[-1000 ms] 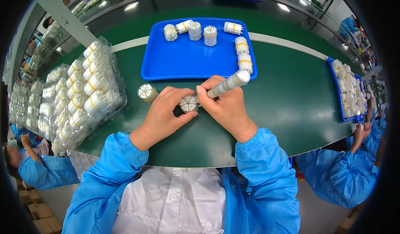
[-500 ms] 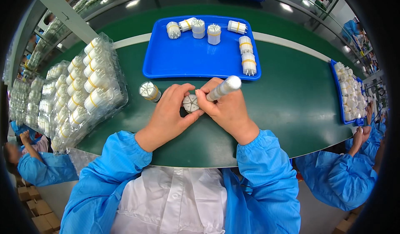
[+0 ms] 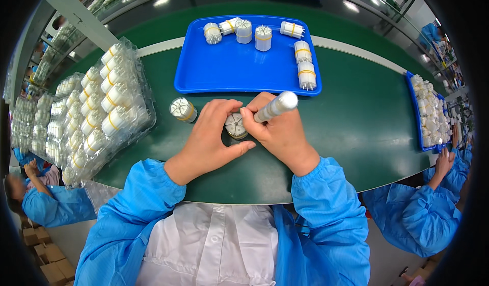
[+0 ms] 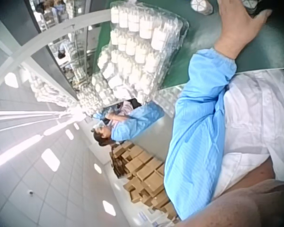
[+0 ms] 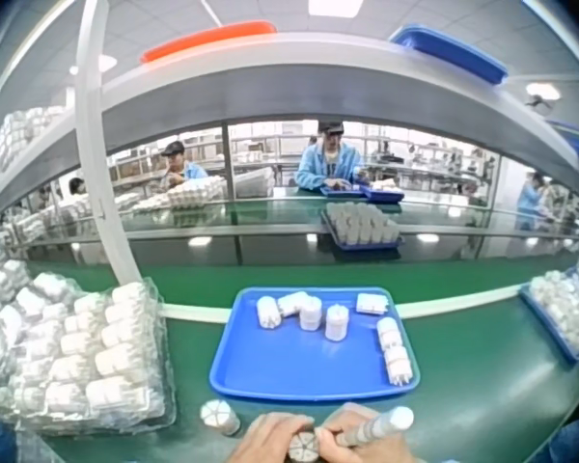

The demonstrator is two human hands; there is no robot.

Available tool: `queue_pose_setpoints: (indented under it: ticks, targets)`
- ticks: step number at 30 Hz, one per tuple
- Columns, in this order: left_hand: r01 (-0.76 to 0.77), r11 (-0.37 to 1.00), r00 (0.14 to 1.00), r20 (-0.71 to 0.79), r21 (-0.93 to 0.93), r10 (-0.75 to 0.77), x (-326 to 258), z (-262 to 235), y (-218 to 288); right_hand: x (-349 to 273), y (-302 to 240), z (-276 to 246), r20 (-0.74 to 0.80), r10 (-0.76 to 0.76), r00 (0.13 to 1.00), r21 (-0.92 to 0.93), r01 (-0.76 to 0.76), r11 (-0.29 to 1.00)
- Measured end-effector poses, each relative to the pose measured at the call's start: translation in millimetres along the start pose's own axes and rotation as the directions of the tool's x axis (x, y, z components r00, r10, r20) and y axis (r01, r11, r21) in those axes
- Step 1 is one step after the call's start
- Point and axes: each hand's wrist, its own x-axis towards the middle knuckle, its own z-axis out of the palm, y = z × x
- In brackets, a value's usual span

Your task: The person inserts a white wick into the center of small white cylindrical candles using a handheld tool. They place the finished candles into a clear plastic packaging tray. The person works at a green table in a factory setting, handling items one at a time.

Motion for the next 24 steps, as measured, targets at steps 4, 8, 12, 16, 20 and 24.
queue_pose_setpoints:
  ticks: [4,8,12,16,20,24]
  targets:
    - [0.056,0.998,0.998,-0.022,0.008,-0.055,-0.1,3.4,-2.4,1.7,-0.6,-1.3,-0.053,0.010,0.999,0.065,-0.007,0.998]
    - [0.036,0.993,0.998,-0.046,-0.112,-0.041,-2.3,2.8,-2.3,4.7,-3.2,-6.6,-0.062,0.009,0.998,0.032,-0.007,0.999]
    - [-0.021,0.992,0.999,-0.038,-0.123,0.016,-0.5,3.3,-3.7,3.0,-0.8,-4.8,-0.008,0.022,1.000,0.058,-0.022,0.998]
    - [-0.035,0.997,0.998,-0.053,-0.062,0.032,0.4,4.1,-3.8,1.2,2.2,-3.3,0.030,0.006,1.000,0.013,-0.006,1.000]
    - [0.063,0.995,0.998,-0.029,0.081,-0.061,-0.4,5.9,-6.3,1.5,-2.0,-3.4,0.025,0.066,0.997,-0.017,-0.066,0.998]
    - [0.057,0.997,0.997,-0.040,-0.052,-0.059,-3.3,6.2,-3.7,4.4,-5.5,-6.0,-0.077,-0.001,0.997,0.058,0.005,0.998]
